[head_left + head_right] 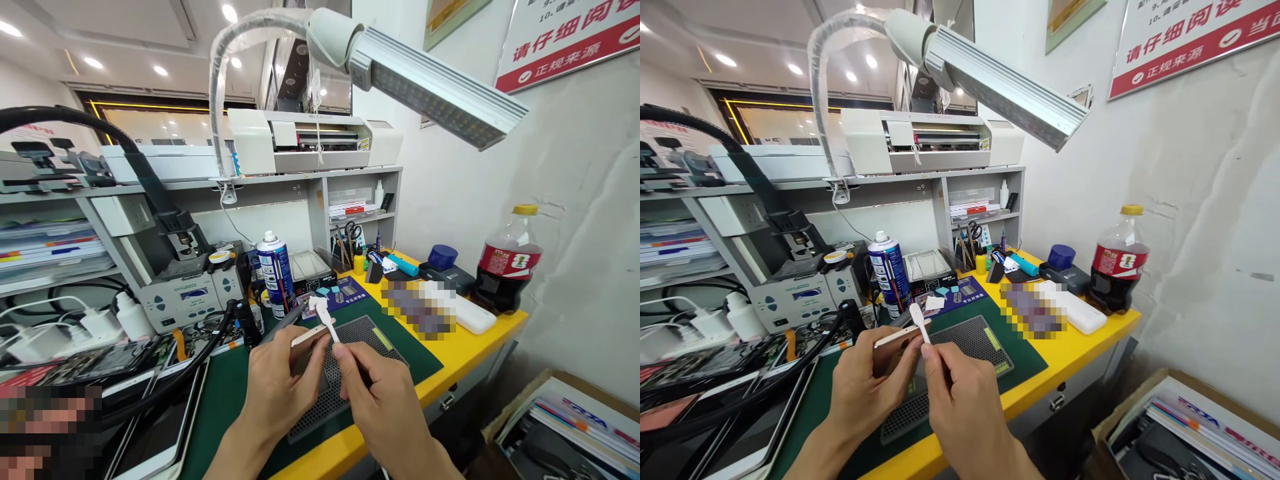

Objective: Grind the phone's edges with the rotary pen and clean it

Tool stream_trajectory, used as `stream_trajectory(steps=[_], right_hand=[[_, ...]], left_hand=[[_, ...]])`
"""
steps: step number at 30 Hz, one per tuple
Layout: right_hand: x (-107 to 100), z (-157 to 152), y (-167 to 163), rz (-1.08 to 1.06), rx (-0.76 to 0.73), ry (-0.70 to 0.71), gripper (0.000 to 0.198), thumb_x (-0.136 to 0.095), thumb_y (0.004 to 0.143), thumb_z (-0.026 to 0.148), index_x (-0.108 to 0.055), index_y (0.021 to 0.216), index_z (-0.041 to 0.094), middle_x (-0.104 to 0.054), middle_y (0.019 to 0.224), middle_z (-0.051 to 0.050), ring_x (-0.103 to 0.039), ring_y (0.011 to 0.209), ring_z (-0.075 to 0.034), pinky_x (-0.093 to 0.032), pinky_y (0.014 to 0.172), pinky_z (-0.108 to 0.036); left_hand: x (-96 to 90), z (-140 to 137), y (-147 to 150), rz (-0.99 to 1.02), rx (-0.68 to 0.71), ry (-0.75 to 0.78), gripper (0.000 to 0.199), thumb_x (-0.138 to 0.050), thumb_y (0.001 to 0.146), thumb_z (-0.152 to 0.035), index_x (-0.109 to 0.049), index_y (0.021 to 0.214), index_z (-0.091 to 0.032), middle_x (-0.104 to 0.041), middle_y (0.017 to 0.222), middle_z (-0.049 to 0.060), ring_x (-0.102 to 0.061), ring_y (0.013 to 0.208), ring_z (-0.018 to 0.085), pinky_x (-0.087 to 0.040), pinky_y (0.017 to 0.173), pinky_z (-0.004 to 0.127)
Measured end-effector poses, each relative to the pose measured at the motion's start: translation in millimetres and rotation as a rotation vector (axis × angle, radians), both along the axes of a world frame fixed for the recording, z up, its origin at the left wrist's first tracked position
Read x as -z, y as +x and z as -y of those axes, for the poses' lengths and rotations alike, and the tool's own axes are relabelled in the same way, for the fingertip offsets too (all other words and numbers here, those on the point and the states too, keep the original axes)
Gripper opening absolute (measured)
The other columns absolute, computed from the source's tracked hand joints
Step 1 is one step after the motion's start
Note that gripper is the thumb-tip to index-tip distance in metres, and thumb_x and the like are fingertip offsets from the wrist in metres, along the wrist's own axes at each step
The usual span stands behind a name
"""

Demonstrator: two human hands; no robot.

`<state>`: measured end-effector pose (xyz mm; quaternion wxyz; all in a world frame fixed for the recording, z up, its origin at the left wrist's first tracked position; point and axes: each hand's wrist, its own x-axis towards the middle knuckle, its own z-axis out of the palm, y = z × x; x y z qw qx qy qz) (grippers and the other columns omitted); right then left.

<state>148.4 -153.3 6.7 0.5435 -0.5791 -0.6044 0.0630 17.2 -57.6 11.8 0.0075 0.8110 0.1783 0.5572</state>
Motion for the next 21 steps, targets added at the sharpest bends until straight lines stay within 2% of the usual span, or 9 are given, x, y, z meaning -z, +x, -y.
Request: stream_trajectory(steps=[5, 7, 12, 15, 21], right_hand=[[4.3, -10.4, -1.5, -0.014, 0.072, 0.103, 0.029, -0.047, 0.103, 0.035, -0.068, 0.091, 0.018, -0.062, 0.063, 0.000, -0.057, 0.055, -0.013, -0.040, 0.054, -0.024], [3.0, -10.6, 0.6, -0.121, 0.057, 0.055, 0.031, -0.049, 0.102, 0.040, -0.068, 0.089, 0.019, -0.061, 0.062, 0.000, -0.056, 0.053, -0.013, -0.040, 0.052, -0.023], [-1.7, 1.1, 6.1, -0.474, -0.159, -0.165, 0.044, -0.049, 0.100, 0.054, -0.063, 0.078, 0.019, -0.056, 0.057, 0.003, -0.045, 0.039, -0.008, -0.034, 0.039, -0.020], [-2.4, 8.3, 7.1, -0.496, -0.197, -0.208, 0.045, -0.051, 0.098, 0.057, -0.063, 0.078, 0.018, -0.054, 0.055, 0.003, -0.041, 0.038, -0.007, -0.031, 0.037, -0.019], [-4.1, 11.1, 8.0, -0.443, -0.223, -0.250, 0.045, -0.051, 0.099, 0.054, -0.058, 0.072, 0.019, -0.051, 0.054, 0.004, -0.044, 0.039, -0.007, -0.033, 0.039, -0.019]], left_hand=[[1.2, -1.2, -0.7, -0.002, -0.005, 0.013, 0.014, -0.067, 0.092, -0.021, -0.056, 0.100, -0.021, -0.076, 0.082, 0.000, -0.075, 0.064, 0.016, -0.054, 0.054, 0.020], [2.0, -1.5, -1.0, -0.011, -0.009, 0.017, 0.014, -0.068, 0.092, -0.021, -0.056, 0.100, -0.021, -0.076, 0.081, 0.000, -0.074, 0.062, 0.016, -0.052, 0.053, 0.021], [2.3, -0.9, -0.8, -0.014, -0.018, 0.018, 0.016, -0.070, 0.091, -0.022, -0.056, 0.099, -0.021, -0.074, 0.078, -0.001, -0.071, 0.056, 0.014, -0.049, 0.050, 0.021], [2.1, -0.4, -0.6, -0.010, -0.018, 0.017, 0.017, -0.070, 0.091, -0.023, -0.056, 0.099, -0.021, -0.074, 0.077, -0.001, -0.070, 0.053, 0.013, -0.049, 0.049, 0.020], [1.9, -0.4, 0.1, -0.006, -0.013, 0.031, 0.015, -0.068, 0.091, -0.021, -0.056, 0.099, -0.021, -0.075, 0.077, -0.001, -0.072, 0.057, 0.014, -0.050, 0.050, 0.019]])
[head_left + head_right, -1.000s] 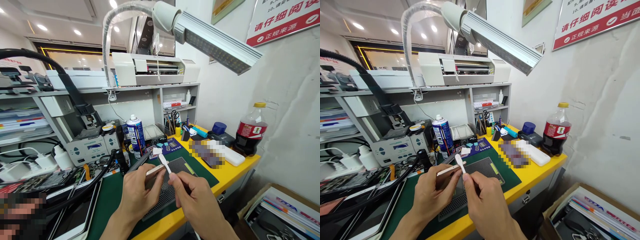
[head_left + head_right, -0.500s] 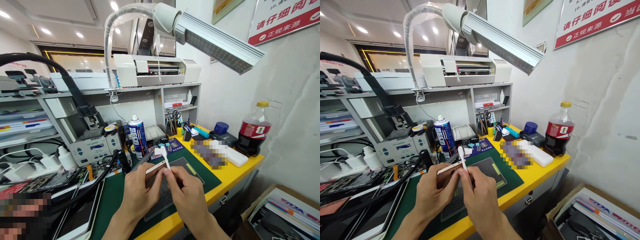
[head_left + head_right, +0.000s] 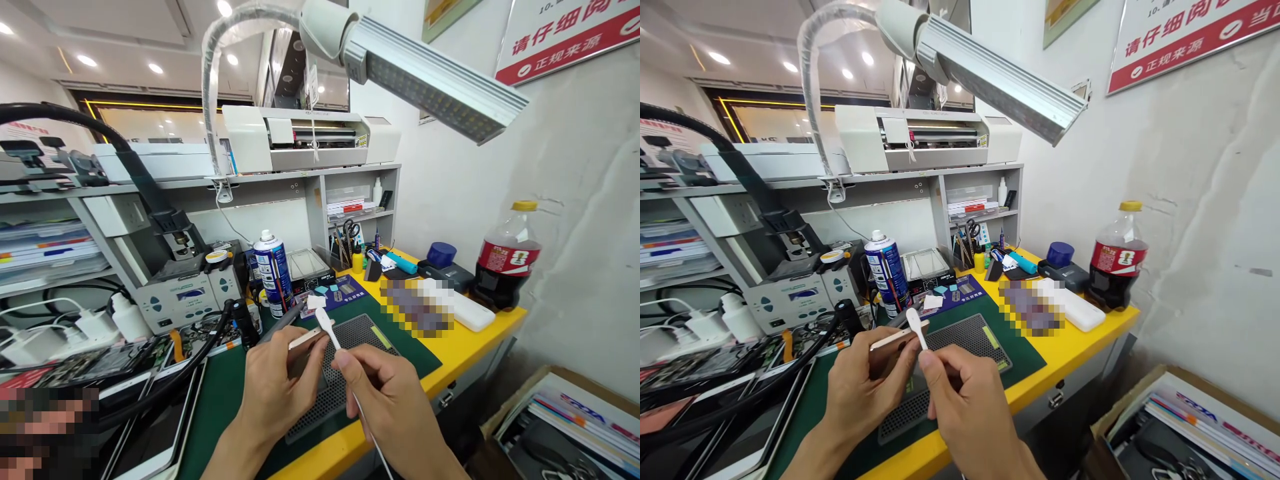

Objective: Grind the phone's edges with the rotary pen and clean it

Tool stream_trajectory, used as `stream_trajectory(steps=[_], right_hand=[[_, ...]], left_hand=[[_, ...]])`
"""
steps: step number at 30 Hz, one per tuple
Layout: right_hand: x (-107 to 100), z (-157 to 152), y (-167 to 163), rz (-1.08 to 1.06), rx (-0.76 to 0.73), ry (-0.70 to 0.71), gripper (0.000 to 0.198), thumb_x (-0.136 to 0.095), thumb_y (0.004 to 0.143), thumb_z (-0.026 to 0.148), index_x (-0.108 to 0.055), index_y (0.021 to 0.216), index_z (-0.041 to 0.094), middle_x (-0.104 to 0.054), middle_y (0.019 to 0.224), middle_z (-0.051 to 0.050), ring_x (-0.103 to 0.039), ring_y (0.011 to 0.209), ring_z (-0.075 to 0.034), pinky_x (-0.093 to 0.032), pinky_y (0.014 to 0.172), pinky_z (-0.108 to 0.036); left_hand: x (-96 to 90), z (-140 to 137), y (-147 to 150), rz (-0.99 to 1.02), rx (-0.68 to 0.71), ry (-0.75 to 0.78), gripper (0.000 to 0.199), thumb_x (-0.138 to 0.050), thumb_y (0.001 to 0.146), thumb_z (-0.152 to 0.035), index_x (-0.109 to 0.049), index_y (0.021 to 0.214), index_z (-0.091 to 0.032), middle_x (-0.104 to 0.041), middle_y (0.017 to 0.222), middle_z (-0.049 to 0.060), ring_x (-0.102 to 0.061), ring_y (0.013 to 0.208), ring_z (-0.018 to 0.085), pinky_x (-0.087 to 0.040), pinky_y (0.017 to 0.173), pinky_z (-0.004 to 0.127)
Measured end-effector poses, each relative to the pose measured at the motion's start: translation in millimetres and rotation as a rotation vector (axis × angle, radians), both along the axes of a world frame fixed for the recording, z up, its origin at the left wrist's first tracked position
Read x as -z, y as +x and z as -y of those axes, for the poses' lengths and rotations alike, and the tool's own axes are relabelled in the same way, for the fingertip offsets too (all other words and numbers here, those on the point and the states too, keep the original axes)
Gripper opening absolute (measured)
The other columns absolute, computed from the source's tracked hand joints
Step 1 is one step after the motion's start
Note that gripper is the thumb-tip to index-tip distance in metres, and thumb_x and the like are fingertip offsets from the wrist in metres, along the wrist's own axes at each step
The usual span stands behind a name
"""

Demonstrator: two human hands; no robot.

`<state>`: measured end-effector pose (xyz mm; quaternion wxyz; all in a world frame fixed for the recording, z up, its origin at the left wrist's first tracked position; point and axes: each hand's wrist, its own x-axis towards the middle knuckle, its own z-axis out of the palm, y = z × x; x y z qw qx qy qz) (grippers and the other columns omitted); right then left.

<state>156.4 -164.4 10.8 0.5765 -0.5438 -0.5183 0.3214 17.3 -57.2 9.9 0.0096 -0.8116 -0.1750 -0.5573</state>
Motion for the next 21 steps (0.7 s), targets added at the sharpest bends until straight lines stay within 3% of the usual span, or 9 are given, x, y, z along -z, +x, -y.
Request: stream_trajectory(steps=[9, 12, 15, 17, 19, 21], right_hand=[[-3.7, -4.7, -3.4, -0.054, 0.010, -0.050, 0.050, -0.047, 0.099, 0.059, -0.051, 0.067, 0.020, -0.048, 0.052, 0.005, -0.041, 0.036, -0.007, -0.031, 0.038, -0.019], [-4.8, -8.9, -1.0, 0.140, 0.114, 0.053, 0.047, -0.048, 0.100, 0.053, -0.057, 0.068, 0.019, -0.051, 0.053, 0.003, -0.047, 0.044, -0.010, -0.036, 0.045, -0.022], [-6.2, -9.1, 1.5, 0.289, 0.278, 0.183, 0.037, -0.052, 0.099, 0.048, -0.070, 0.084, 0.020, -0.057, 0.059, 0.000, -0.051, 0.054, -0.013, -0.039, 0.051, -0.024], [-7.6, -5.5, 2.7, 0.202, 0.229, 0.128, 0.039, -0.052, 0.098, 0.051, -0.069, 0.083, 0.019, -0.056, 0.057, 0.001, -0.049, 0.049, -0.012, -0.038, 0.047, -0.023], [-9.4, -0.4, 4.4, 0.086, 0.070, 0.002, 0.047, -0.049, 0.098, 0.057, -0.063, 0.073, 0.020, -0.053, 0.052, 0.003, -0.043, 0.040, -0.010, -0.034, 0.041, -0.023], [-11.6, 4.4, 7.2, 0.106, 0.029, -0.044, 0.050, -0.048, 0.098, 0.058, -0.058, 0.068, 0.020, -0.051, 0.052, 0.003, -0.043, 0.040, -0.009, -0.033, 0.040, -0.022]], left_hand=[[-0.9, 0.3, -0.8, 0.000, 0.008, -0.013, 0.016, -0.070, 0.091, -0.022, -0.057, 0.100, -0.021, -0.073, 0.076, -0.001, -0.070, 0.053, 0.013, -0.052, 0.051, 0.020], [-0.8, 0.7, -0.9, -0.006, 0.021, -0.017, 0.015, -0.069, 0.091, -0.022, -0.057, 0.101, -0.021, -0.074, 0.077, 0.000, -0.070, 0.055, 0.014, -0.052, 0.050, 0.021], [0.3, 0.5, -0.8, -0.020, 0.037, -0.026, 0.016, -0.069, 0.091, -0.021, -0.057, 0.102, -0.021, -0.074, 0.077, -0.001, -0.069, 0.053, 0.013, -0.049, 0.047, 0.021], [1.0, -0.1, -0.8, -0.021, 0.037, -0.029, 0.016, -0.070, 0.091, -0.020, -0.057, 0.101, -0.021, -0.074, 0.078, -0.001, -0.068, 0.052, 0.012, -0.048, 0.046, 0.021], [1.6, -0.7, -1.0, -0.017, 0.034, -0.027, 0.016, -0.069, 0.091, -0.020, -0.057, 0.100, -0.021, -0.074, 0.079, -0.001, -0.069, 0.054, 0.013, -0.049, 0.049, 0.021], [2.0, -1.2, -1.2, -0.015, 0.032, -0.026, 0.016, -0.069, 0.091, -0.020, -0.056, 0.101, -0.022, -0.075, 0.080, 0.000, -0.072, 0.058, 0.015, -0.050, 0.051, 0.022]])
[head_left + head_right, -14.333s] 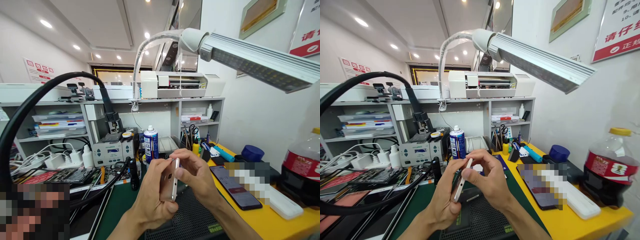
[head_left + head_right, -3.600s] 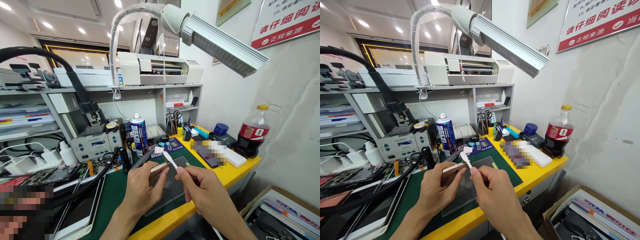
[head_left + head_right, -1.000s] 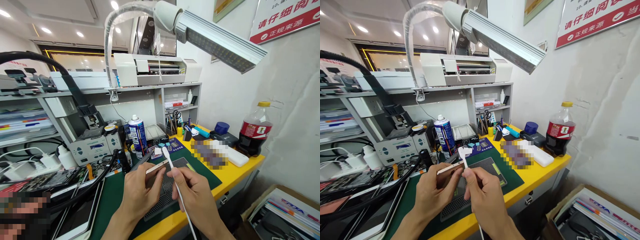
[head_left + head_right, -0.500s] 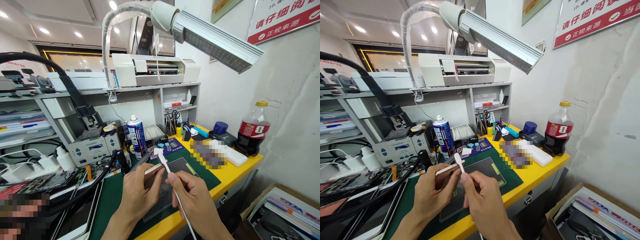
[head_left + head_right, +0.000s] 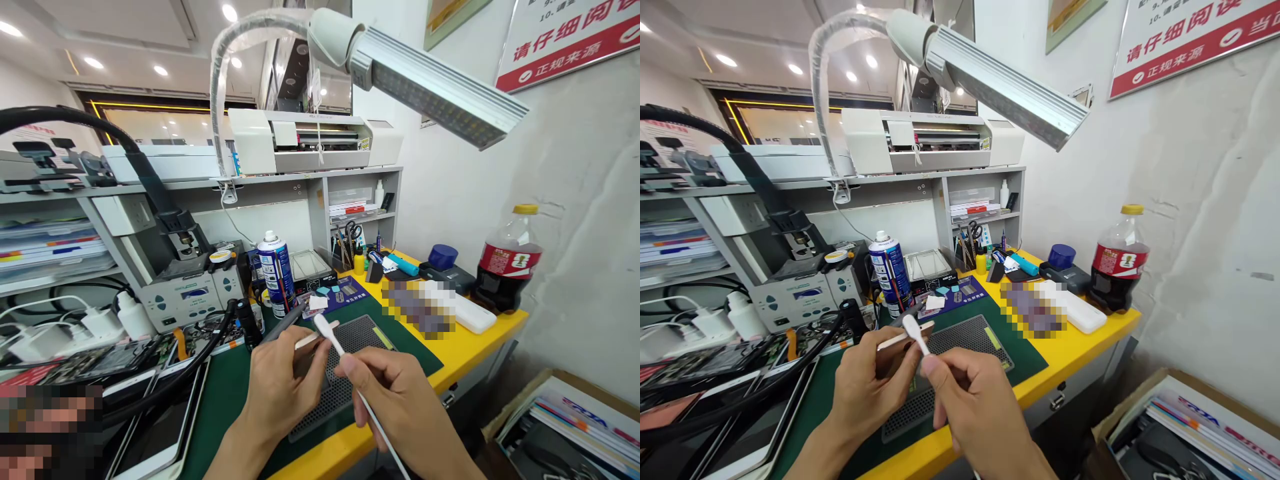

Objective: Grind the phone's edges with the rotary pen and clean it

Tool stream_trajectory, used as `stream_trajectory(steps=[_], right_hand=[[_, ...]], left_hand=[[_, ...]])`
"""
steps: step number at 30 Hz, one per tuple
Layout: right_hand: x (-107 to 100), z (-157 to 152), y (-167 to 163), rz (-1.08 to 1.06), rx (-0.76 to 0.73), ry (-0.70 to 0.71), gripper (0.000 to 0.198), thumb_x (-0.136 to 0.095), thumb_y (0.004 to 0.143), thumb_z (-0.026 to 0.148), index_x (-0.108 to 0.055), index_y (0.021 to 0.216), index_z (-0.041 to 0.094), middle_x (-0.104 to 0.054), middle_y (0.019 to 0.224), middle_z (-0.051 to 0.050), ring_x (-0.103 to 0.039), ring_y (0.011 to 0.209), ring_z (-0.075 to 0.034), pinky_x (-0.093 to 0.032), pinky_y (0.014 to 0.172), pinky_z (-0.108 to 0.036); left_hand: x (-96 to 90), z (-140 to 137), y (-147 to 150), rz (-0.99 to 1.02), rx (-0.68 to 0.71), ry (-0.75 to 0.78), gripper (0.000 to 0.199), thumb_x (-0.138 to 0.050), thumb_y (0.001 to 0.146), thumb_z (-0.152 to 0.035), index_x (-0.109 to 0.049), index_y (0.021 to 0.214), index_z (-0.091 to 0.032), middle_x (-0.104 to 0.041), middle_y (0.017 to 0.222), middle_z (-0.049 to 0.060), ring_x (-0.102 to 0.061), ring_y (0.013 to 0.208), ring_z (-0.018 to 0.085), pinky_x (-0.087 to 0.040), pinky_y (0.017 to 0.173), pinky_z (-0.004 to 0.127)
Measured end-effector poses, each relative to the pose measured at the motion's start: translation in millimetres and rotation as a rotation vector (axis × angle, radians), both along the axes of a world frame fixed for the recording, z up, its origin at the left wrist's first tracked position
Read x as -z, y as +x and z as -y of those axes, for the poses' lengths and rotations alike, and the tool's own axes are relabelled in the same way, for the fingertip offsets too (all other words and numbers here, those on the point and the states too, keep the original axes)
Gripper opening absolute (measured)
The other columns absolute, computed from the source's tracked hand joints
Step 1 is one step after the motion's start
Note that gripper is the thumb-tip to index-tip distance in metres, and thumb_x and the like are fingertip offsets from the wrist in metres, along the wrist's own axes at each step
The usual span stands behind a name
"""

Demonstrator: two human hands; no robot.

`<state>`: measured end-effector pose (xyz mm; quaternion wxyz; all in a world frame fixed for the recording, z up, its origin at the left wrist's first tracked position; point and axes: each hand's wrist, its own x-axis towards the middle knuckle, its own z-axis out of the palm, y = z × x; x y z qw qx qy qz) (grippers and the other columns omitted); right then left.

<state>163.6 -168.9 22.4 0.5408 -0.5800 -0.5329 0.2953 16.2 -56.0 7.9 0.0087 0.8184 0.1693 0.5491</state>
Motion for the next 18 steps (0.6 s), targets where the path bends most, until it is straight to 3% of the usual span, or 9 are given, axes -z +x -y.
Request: stream_trajectory(steps=[3, 8, 12, 18], right_hand=[[-2.7, 5.6, 4.7, 0.150, 0.151, 0.058, 0.049, -0.052, 0.097, 0.055, -0.055, 0.063, 0.020, -0.048, 0.054, 0.003, -0.045, 0.049, -0.010, -0.035, 0.046, -0.022], [-2.6, 12.6, 9.5, 0.019, -0.029, -0.106, 0.053, -0.044, 0.097, 0.063, -0.061, 0.072, 0.019, -0.048, 0.051, 0.005, -0.036, 0.035, -0.007, -0.027, 0.035, -0.021], [-5.7, 20.2, 19.1, 0.054, 0.045, -0.150, 0.056, -0.042, 0.096, 0.066, -0.068, 0.084, 0.018, -0.046, 0.050, 0.005, -0.033, 0.033, -0.007, -0.024, 0.032, -0.021], [-24.0, 31.7, 25.9, 0.161, 0.013, -0.280, 0.051, -0.041, 0.099, 0.060, -0.063, 0.081, 0.018, -0.045, 0.049, 0.006, -0.035, 0.034, -0.007, -0.026, 0.033, -0.021]], left_hand=[[0.6, 0.0, 0.1, -0.004, 0.006, -0.008, 0.019, -0.071, 0.091, -0.020, -0.056, 0.103, -0.021, -0.075, 0.080, 0.000, -0.072, 0.059, 0.015, -0.050, 0.051, 0.022], [1.9, 0.6, -0.4, -0.023, 0.038, -0.022, 0.017, -0.069, 0.091, -0.018, -0.056, 0.102, -0.021, -0.074, 0.079, -0.001, -0.070, 0.056, 0.014, -0.050, 0.050, 0.022], [1.3, 1.0, -0.8, -0.021, 0.034, 0.004, 0.020, -0.072, 0.089, -0.017, -0.057, 0.102, -0.020, -0.072, 0.075, -0.001, -0.069, 0.054, 0.014, -0.046, 0.047, 0.022], [1.1, 0.1, 1.5, -0.023, 0.050, 0.034, 0.022, -0.072, 0.088, -0.015, -0.057, 0.102, -0.021, -0.072, 0.074, -0.002, -0.063, 0.047, 0.011, -0.039, 0.043, 0.022]])
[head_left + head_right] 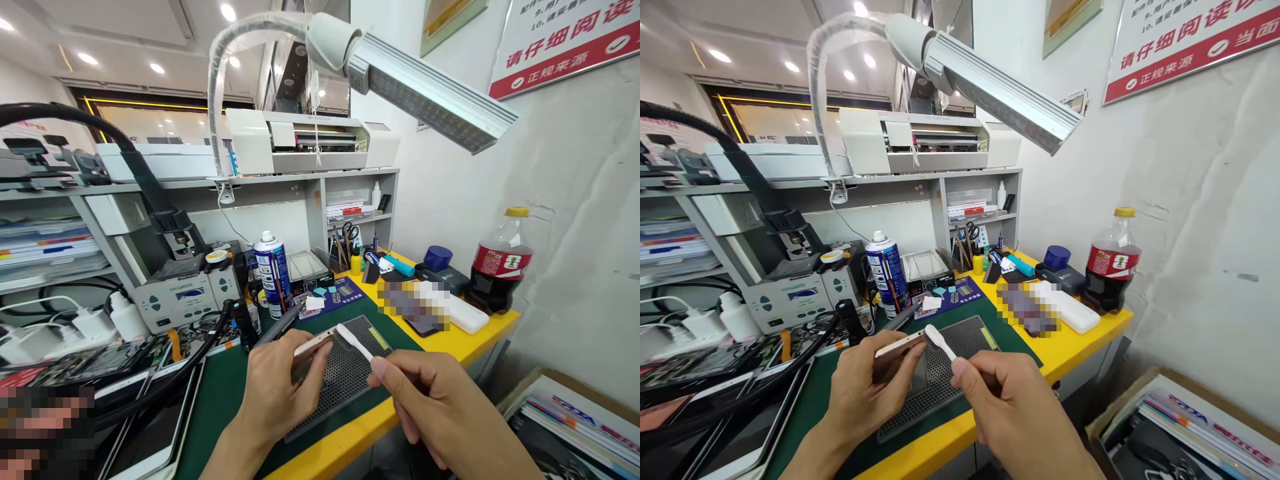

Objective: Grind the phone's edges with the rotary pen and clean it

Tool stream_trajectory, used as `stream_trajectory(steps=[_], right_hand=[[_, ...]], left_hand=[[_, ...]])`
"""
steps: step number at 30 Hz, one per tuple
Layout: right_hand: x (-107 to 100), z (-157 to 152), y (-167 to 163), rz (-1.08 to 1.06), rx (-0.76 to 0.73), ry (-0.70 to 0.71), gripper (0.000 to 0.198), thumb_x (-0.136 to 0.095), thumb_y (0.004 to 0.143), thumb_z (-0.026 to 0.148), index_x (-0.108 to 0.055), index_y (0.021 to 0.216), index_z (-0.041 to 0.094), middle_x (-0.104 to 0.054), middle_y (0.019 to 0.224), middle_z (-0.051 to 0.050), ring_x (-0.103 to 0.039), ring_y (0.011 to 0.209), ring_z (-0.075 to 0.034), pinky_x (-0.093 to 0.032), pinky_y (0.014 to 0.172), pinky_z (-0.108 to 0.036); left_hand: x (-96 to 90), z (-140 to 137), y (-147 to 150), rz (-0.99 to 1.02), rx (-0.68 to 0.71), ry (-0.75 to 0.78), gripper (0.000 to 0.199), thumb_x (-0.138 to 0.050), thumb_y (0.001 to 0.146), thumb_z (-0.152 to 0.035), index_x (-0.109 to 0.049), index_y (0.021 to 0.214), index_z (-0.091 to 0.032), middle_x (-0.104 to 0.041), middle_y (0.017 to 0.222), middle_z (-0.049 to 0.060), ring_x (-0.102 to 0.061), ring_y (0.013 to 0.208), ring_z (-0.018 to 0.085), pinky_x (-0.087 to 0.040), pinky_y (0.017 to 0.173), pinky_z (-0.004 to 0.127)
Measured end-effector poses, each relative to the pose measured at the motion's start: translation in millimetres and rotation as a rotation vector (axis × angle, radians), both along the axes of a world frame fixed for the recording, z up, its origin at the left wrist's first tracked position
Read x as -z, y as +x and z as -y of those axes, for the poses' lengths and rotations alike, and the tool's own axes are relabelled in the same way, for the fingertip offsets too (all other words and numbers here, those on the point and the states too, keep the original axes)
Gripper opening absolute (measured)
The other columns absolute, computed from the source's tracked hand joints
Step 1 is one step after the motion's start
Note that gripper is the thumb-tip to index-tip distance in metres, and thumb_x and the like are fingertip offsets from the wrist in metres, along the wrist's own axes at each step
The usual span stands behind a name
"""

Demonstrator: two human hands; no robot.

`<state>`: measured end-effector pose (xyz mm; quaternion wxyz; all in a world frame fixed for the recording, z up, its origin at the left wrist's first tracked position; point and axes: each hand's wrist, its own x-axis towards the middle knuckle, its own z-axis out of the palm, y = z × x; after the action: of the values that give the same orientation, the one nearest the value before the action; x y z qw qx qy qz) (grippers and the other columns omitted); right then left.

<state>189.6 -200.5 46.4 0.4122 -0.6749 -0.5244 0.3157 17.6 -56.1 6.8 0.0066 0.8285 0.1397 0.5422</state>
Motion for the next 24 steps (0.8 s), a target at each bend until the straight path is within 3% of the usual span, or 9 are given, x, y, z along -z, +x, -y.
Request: stream_trajectory(steps=[10, 19, 24], right_hand=[[-17.3, -1.0, -0.8, 0.291, -0.069, 0.002, 0.049, -0.034, 0.103, 0.049, -0.046, 0.065, 0.020, -0.047, 0.049, 0.004, -0.035, 0.038, -0.008, -0.019, 0.041, -0.027], [-28.8, -6.8, 8.8, 0.528, -0.128, 0.025, 0.052, -0.038, 0.101, 0.053, -0.028, 0.062, 0.020, -0.028, 0.057, 0.004, -0.022, 0.053, -0.011, -0.014, 0.045, -0.029], [-43.0, 10.6, 31.6, 0.478, -0.139, -0.069, 0.048, -0.044, 0.097, 0.060, -0.043, 0.067, 0.021, -0.031, 0.055, 0.005, -0.026, 0.050, -0.010, -0.014, 0.043, -0.029]], left_hand=[[2.8, -1.4, -2.4, -0.012, 0.019, 0.010, 0.022, -0.072, 0.088, -0.016, -0.057, 0.103, -0.020, -0.073, 0.079, 0.000, -0.069, 0.056, 0.014, -0.047, 0.051, 0.023], [1.3, -1.3, -2.7, -0.027, 0.027, -0.008, 0.021, -0.070, 0.089, -0.016, -0.057, 0.105, -0.021, -0.073, 0.079, 0.000, -0.069, 0.056, 0.014, -0.047, 0.051, 0.023], [0.0, -0.9, -2.2, -0.036, 0.028, -0.001, 0.020, -0.071, 0.089, -0.016, -0.057, 0.103, -0.021, -0.071, 0.074, -0.001, -0.063, 0.049, 0.013, -0.041, 0.047, 0.024]])
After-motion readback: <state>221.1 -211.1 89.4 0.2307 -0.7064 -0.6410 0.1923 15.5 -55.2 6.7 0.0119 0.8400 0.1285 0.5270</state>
